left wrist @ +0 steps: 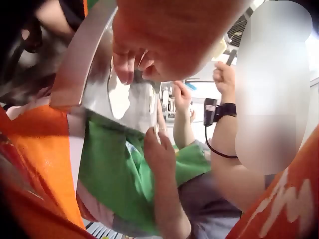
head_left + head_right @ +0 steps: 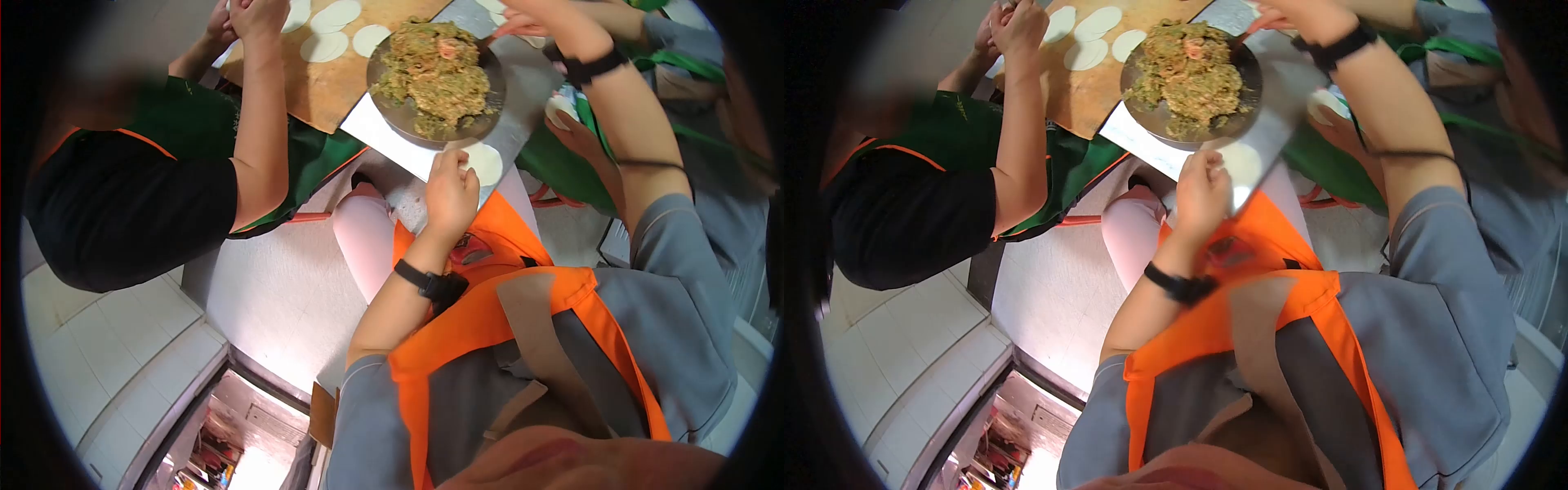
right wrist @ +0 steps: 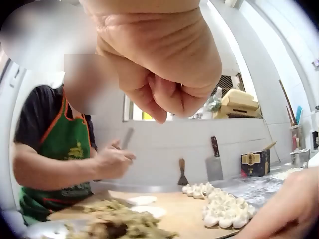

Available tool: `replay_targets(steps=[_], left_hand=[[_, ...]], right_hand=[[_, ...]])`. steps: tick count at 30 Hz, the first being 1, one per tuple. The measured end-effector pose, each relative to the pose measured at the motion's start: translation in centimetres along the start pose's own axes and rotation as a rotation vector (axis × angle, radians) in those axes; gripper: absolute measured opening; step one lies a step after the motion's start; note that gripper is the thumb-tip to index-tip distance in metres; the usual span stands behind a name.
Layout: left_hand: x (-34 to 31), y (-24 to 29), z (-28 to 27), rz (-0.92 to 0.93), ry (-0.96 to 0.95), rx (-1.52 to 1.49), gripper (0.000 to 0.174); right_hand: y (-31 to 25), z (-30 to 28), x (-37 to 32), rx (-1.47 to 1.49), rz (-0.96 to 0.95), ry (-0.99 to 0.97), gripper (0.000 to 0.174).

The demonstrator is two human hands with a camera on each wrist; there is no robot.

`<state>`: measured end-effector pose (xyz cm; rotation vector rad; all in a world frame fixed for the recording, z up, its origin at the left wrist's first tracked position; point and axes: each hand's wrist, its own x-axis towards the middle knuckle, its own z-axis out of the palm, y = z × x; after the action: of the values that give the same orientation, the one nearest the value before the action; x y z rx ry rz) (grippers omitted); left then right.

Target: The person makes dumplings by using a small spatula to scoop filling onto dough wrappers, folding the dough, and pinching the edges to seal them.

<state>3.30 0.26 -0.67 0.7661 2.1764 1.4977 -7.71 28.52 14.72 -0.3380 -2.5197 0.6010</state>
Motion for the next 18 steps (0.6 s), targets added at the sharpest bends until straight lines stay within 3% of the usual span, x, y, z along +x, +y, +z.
replay_targets(steps=[1,2,4,5,7,11,14,17,18], left_hand=[[-0.1,0.4,0.8,0.028,0.016,0.015,0.024],[-0.1,0.7,1.4,0.038,-0.009,0.06,0.033],[-0.1,1.1,2.3,0.087,0.035,0.199,0.035],[-0.2,1.2,2.7,0.113,0.061,0.27,0.036],[-0.1,0.8,3.5,0.094,0.063,0.305,0.032],[-0.8,0.9,2.8,0.245,-0.073,0.559,0.023],[-1.4,1.5,1.7,0.576,0.004,0.584,0.017],[-2.7,2.2,1.0,0.236,-0.055,0.51,0.013],[-2.7,2.7,0.6,0.034,-0.046,0.22,0.016]], right_hand=[[-2.7,-2.3,-2.6,0.054,0.05,-0.035,0.019],[-2.7,-2.9,-5.2,0.195,0.038,-0.07,0.018],[-1.6,-3.5,-10.9,0.482,0.003,-0.134,0.016],[-3.5,-5.3,-13.6,0.311,0.12,-0.223,0.011],[-4.7,-5.7,-17.9,0.351,0.254,-0.261,0.025],[-3.5,-4.7,-23.4,0.033,0.035,-0.298,0.019],[-2.4,-2.1,-25.1,-0.022,0.021,-0.252,0.024],[-2.4,-0.8,-24.3,-0.119,-0.024,-0.243,0.023],[-2.0,-0.1,-23.9,-0.113,-0.052,-0.239,0.023]])
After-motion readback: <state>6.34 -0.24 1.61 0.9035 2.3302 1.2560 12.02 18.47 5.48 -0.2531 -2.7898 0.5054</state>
